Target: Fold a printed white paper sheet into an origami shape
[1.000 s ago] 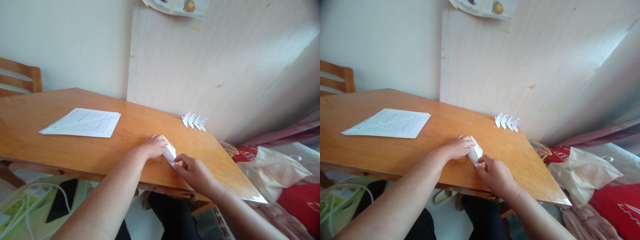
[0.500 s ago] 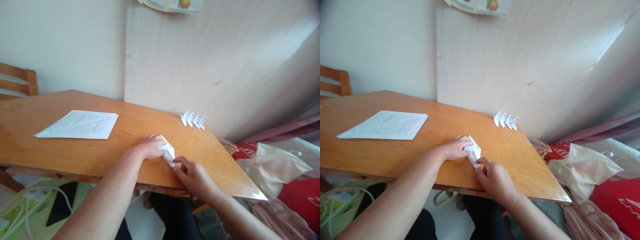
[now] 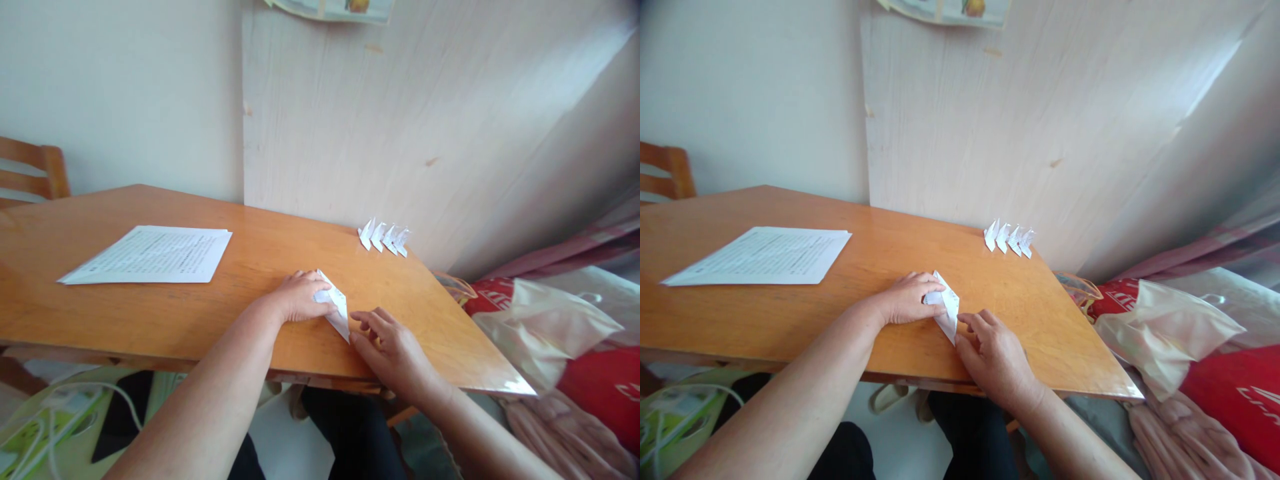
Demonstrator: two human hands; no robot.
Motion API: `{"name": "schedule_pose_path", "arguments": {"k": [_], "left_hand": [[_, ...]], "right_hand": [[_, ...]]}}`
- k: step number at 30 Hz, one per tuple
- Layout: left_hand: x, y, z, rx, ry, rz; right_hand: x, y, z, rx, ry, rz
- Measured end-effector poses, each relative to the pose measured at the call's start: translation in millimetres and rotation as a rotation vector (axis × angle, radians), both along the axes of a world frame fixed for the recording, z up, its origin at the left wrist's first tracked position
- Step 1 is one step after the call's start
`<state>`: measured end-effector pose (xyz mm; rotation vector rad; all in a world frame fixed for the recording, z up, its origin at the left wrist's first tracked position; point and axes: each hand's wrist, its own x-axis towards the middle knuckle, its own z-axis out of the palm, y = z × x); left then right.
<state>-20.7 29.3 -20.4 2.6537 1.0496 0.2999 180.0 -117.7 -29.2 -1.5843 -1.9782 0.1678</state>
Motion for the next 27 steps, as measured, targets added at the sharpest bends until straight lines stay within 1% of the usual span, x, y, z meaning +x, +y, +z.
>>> {"name": "schedule_pose_path", "arguments": {"k": [8,12,16,19,22,27], "left_hand": [[1,-4,2.4,0.034,0.018,-0.004],[0,-4,1.7,0.043,0.01,-0.007],[0,-4,2.4,0.016,0.012,-0.008],[0,-3,1.9,0.007,0.01,-0.003],[1,-3,1.6,0.021,0.003,0.006],[1,-5,4.7,0.01,0.009,-0.012]], "right_hand": [[-1,-1,3.8,-0.056,-0.069,0.056],[-4,-3,4.6,-0.042,-0.073,0.045],[-4,-6,4.2,-0.028,-0.061,0.032],[-3,-4,2.9,-0.029,-0.016,0.013],[-2,1,1.7,-0.045,0.075,-0.016],[-1,8,2.6,-0.088,0.187,-0.036]]}}
